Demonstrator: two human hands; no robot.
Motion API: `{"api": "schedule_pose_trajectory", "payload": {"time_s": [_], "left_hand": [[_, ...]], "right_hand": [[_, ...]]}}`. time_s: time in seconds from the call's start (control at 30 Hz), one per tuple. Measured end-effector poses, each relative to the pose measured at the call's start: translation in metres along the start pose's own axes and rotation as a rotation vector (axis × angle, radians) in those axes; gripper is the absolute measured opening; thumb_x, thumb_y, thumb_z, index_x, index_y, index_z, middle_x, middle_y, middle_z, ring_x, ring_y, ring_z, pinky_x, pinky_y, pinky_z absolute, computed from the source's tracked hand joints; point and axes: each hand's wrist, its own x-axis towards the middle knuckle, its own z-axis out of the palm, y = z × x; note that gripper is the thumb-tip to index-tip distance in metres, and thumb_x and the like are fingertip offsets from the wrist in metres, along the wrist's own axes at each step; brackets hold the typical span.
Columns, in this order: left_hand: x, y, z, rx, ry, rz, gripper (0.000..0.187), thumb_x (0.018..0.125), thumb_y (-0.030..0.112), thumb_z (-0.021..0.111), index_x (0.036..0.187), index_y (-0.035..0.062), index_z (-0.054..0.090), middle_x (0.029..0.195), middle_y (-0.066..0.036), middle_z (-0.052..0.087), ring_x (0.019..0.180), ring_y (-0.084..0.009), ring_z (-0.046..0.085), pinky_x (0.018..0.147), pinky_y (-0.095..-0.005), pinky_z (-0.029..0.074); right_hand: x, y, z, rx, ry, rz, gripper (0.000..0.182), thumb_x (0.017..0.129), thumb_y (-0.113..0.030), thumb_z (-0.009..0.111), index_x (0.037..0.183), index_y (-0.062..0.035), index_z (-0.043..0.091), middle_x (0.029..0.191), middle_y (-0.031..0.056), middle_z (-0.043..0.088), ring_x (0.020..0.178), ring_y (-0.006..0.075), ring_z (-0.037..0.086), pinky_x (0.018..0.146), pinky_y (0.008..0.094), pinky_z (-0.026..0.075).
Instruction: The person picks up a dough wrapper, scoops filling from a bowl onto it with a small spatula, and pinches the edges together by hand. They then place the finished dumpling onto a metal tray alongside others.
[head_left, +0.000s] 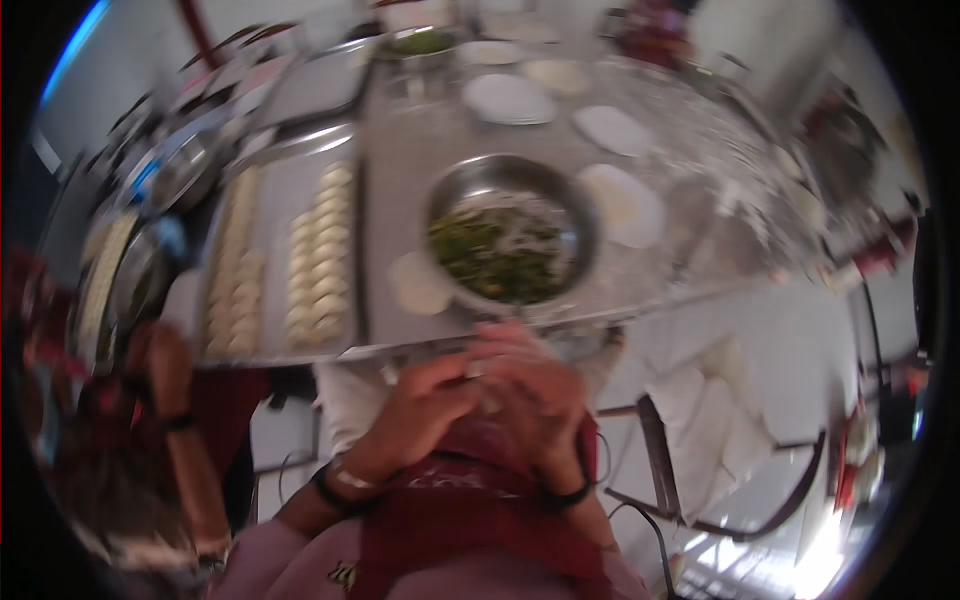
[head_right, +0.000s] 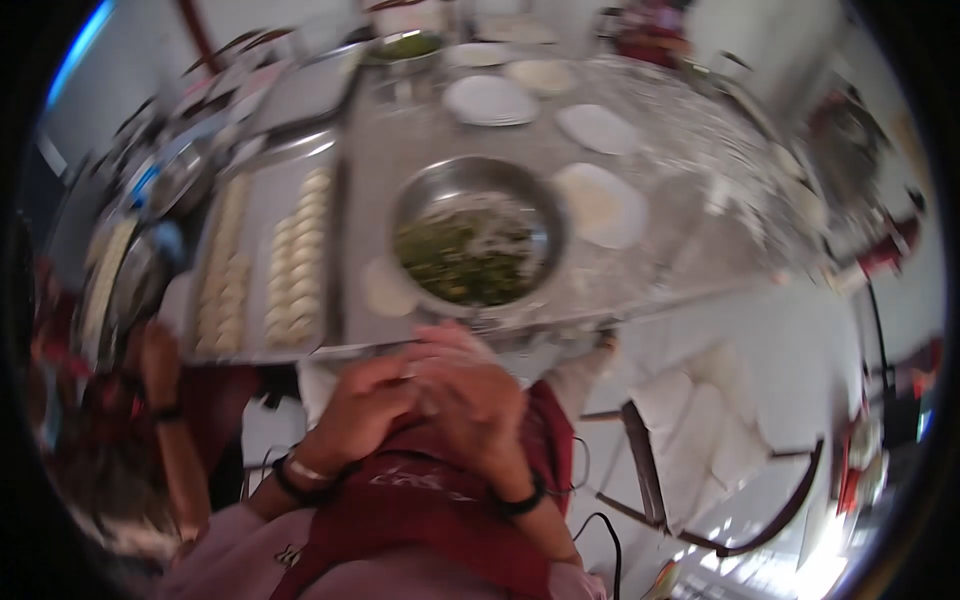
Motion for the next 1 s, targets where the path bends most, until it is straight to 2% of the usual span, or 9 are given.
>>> {"api": "schedule_pose_trajectory", "payload": {"time_s": [0.1,0.2,0.4,0.5,0.53,0.63,0.73,0.9,1.0], "left_hand": [[-0.001,0.004,0.004,-0.239,-0.014,0.080,0.026,0.098,0.007,0.055,0.122,-0.0023,0.061,0.093,0.002,0.062,0.082,-0.0015,0.053,0.069,-0.0204,0.044],[-0.003,0.013,0.003,-0.348,0.005,0.064,0.023,0.099,0.004,0.053,0.119,-0.0028,0.060,0.096,-0.001,0.062,0.085,-0.0062,0.059,0.072,-0.0243,0.052],[0.001,-0.003,-0.004,-0.230,-0.051,0.140,0.019,0.099,0.004,0.053,0.115,-0.0038,0.060,0.094,-0.003,0.062,0.085,-0.0076,0.060,0.073,-0.0261,0.054],[0.001,-0.004,-0.004,-0.266,-0.064,0.133,0.020,0.100,0.007,0.055,0.117,-0.0022,0.061,0.098,0.001,0.061,0.086,-0.0027,0.053,0.073,-0.0206,0.046],[0.001,-0.003,-0.005,-0.249,-0.064,0.128,0.020,0.100,0.007,0.055,0.117,-0.0022,0.061,0.098,0.001,0.061,0.087,-0.0030,0.053,0.074,-0.0209,0.046],[0.000,-0.003,-0.006,-0.223,-0.057,0.126,0.020,0.100,0.007,0.056,0.117,-0.0021,0.061,0.099,0.000,0.061,0.088,-0.0036,0.054,0.075,-0.0215,0.047],[0.001,-0.002,-0.005,-0.243,-0.036,0.147,0.019,0.099,0.007,0.057,0.116,-0.0019,0.061,0.099,-0.001,0.061,0.089,-0.0039,0.054,0.076,-0.0217,0.047],[0.001,-0.012,-0.003,-0.145,-0.007,0.177,0.022,0.097,0.004,0.056,0.117,-0.0035,0.060,0.095,-0.003,0.064,0.084,-0.0072,0.060,0.072,-0.0246,0.051],[0.002,-0.014,0.000,-0.192,0.005,0.202,0.028,0.096,0.004,0.058,0.123,-0.0029,0.058,0.097,-0.003,0.064,0.084,-0.0066,0.059,0.072,-0.0241,0.050]], "right_hand": [[0.006,-0.009,0.002,-0.012,-0.023,0.094,0.017,0.074,0.003,0.072,0.091,0.0006,0.070,0.097,0.0161,0.073,0.111,0.0364,0.066,0.104,0.0530,0.044],[0.009,-0.010,0.004,-0.033,-0.029,0.102,0.016,0.075,0.001,0.073,0.090,0.0006,0.070,0.098,0.0158,0.073,0.112,0.0363,0.066,0.104,0.0526,0.043],[0.010,-0.010,0.008,-0.044,-0.053,0.083,0.012,0.076,0.000,0.073,0.087,0.0000,0.069,0.098,0.0155,0.074,0.112,0.0362,0.066,0.104,0.0524,0.044],[0.011,-0.010,0.008,-0.073,-0.082,0.089,0.010,0.076,-0.001,0.072,0.085,-0.0002,0.068,0.098,0.0155,0.074,0.112,0.0368,0.066,0.103,0.0523,0.044],[0.011,-0.010,0.008,-0.084,-0.095,0.092,0.009,0.076,-0.001,0.072,0.085,-0.0003,0.068,0.098,0.0155,0.074,0.111,0.0370,0.066,0.103,0.0523,0.044],[0.009,-0.007,0.008,-0.063,-0.096,0.077,0.012,0.077,-0.001,0.073,0.088,-0.0002,0.070,0.100,0.0154,0.074,0.113,0.0384,0.065,0.102,0.0514,0.045],[0.009,-0.010,0.014,0.099,-0.018,0.160,0.016,0.077,-0.001,0.074,0.093,0.0000,0.072,0.101,0.0159,0.074,0.116,0.0396,0.063,0.102,0.0503,0.045],[0.002,0.003,0.007,0.109,-0.114,0.094,0.026,0.076,-0.005,0.077,0.102,0.0009,0.072,0.108,0.0181,0.072,0.121,0.0404,0.060,0.103,0.0484,0.044],[0.000,0.007,0.005,0.104,-0.152,0.080,0.029,0.077,-0.006,0.077,0.104,0.0016,0.071,0.113,0.0188,0.071,0.124,0.0400,0.058,0.104,0.0475,0.044]]}}
